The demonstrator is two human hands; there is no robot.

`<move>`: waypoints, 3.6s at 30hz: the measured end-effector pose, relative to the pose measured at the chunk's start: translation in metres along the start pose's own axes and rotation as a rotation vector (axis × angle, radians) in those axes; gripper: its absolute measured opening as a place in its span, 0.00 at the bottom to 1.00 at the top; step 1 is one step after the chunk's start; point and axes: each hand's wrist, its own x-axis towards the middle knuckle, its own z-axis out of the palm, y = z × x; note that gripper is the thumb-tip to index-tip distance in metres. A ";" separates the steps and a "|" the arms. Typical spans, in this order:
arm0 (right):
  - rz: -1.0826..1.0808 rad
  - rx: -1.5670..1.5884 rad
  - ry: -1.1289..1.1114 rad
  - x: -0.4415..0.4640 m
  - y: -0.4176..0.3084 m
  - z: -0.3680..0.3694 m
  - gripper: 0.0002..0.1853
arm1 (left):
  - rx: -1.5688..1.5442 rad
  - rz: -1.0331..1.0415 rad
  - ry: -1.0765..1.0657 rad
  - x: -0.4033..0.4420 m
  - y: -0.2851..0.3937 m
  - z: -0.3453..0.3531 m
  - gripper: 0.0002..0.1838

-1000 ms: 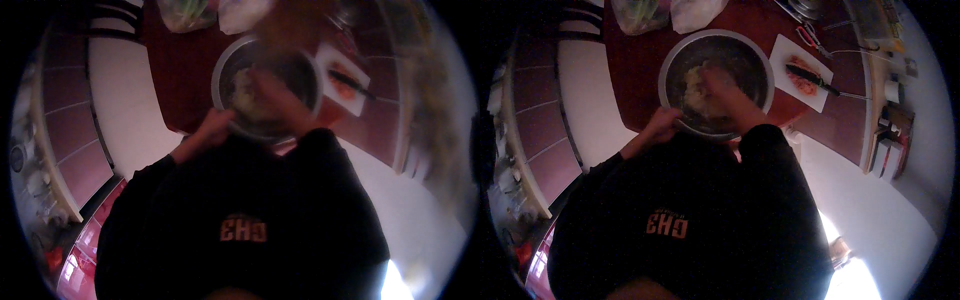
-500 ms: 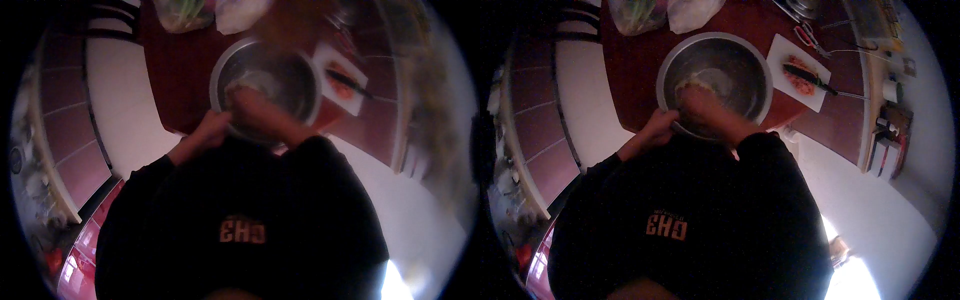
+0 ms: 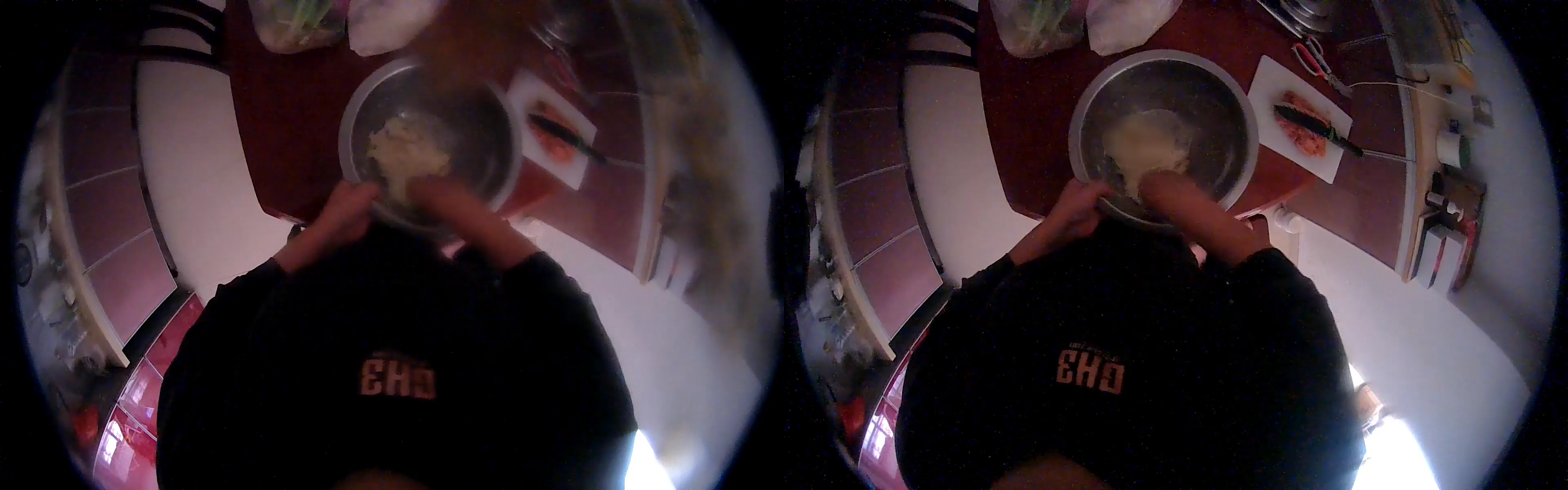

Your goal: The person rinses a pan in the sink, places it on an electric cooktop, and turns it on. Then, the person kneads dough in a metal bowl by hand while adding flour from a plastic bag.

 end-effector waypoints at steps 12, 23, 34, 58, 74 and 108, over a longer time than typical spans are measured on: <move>0.108 -0.266 0.369 0.078 0.069 -0.020 0.26 | 0.059 -0.057 0.012 -0.004 0.006 0.004 0.22; -0.243 -0.353 -0.208 0.051 0.025 0.012 0.18 | 0.034 -0.020 0.045 0.000 0.008 0.003 0.21; -0.397 0.059 0.259 0.113 0.105 0.000 0.15 | -0.002 -0.033 -0.077 -0.011 0.012 0.003 0.22; 0.069 -0.021 0.781 0.069 0.090 -0.001 0.19 | 0.501 0.263 0.126 -0.004 -0.013 -0.006 0.24; -0.258 1.079 0.504 0.059 -0.011 0.044 0.25 | 0.644 0.060 0.190 -0.019 -0.009 0.001 0.24; 0.000 -0.176 0.306 0.100 0.041 -0.011 0.24 | 0.659 0.302 -0.100 -0.004 0.004 -0.041 0.17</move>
